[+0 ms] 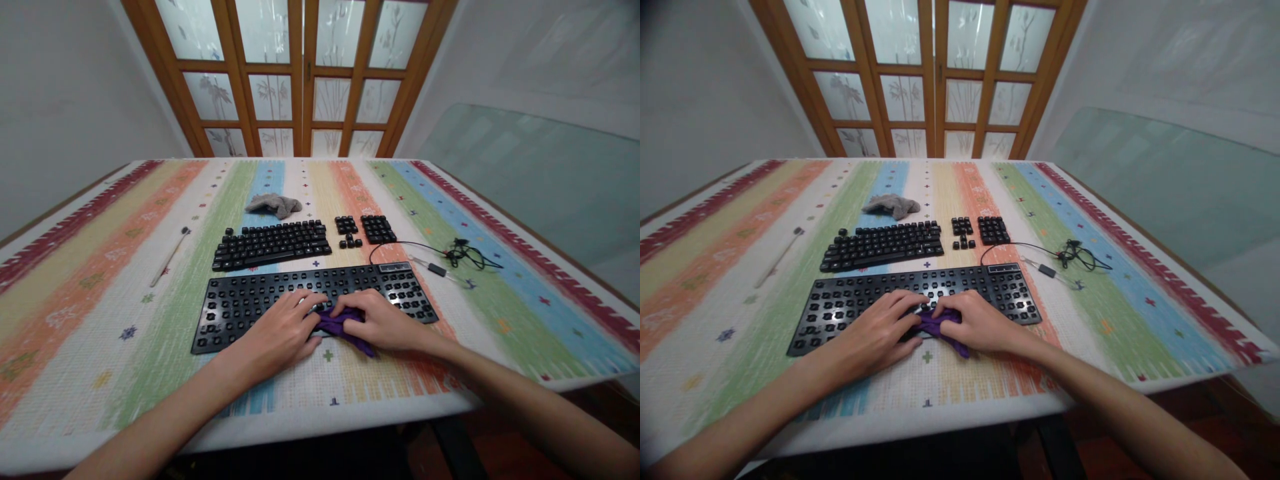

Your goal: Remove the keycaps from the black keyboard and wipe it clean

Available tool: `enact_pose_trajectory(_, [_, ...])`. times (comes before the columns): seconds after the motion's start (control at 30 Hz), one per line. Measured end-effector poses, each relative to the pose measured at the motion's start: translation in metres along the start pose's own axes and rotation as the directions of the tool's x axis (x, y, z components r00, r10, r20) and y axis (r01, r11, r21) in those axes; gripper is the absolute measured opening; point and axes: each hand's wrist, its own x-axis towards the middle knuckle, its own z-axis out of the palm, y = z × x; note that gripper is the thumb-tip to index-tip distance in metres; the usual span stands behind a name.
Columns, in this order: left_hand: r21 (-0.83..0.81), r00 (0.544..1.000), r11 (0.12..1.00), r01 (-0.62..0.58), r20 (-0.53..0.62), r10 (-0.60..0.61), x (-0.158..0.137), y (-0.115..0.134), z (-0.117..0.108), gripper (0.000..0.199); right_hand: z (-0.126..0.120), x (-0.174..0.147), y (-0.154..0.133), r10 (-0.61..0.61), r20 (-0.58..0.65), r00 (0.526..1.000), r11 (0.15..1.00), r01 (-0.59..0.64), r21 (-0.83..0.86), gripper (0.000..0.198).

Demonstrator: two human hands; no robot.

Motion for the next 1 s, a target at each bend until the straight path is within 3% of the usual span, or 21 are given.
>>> enact_pose_trajectory(0.23, [0.044, 0.999, 0.998, 0.034, 0.03, -0.036, 0.009, 0.015, 0.003, 0.02, -0.002, -0.002, -0.001, 0.011, -0.019, 1.0, 1.0, -0.011, -0.016, 0.016])
enact_pose_trajectory(0.6, [0.033, 1.0, 0.999, 0.029, 0.004, -0.029, 0.01, 0.011, 0.003, 0.02, -0.011, -0.01, -0.004, -0.033, 0.004, 0.999, 0.984, 0.033, -0.177, 0.02])
enact_pose_trajectory(1.0, [0.001, 1.0, 1.0, -0.016, 0.005, 0.016, 0.011, 0.01, 0.006, 0.019, -0.011, -0.011, 0.004, -0.01, 0.016, 1.0, 0.994, 0.012, -0.106, 0.022])
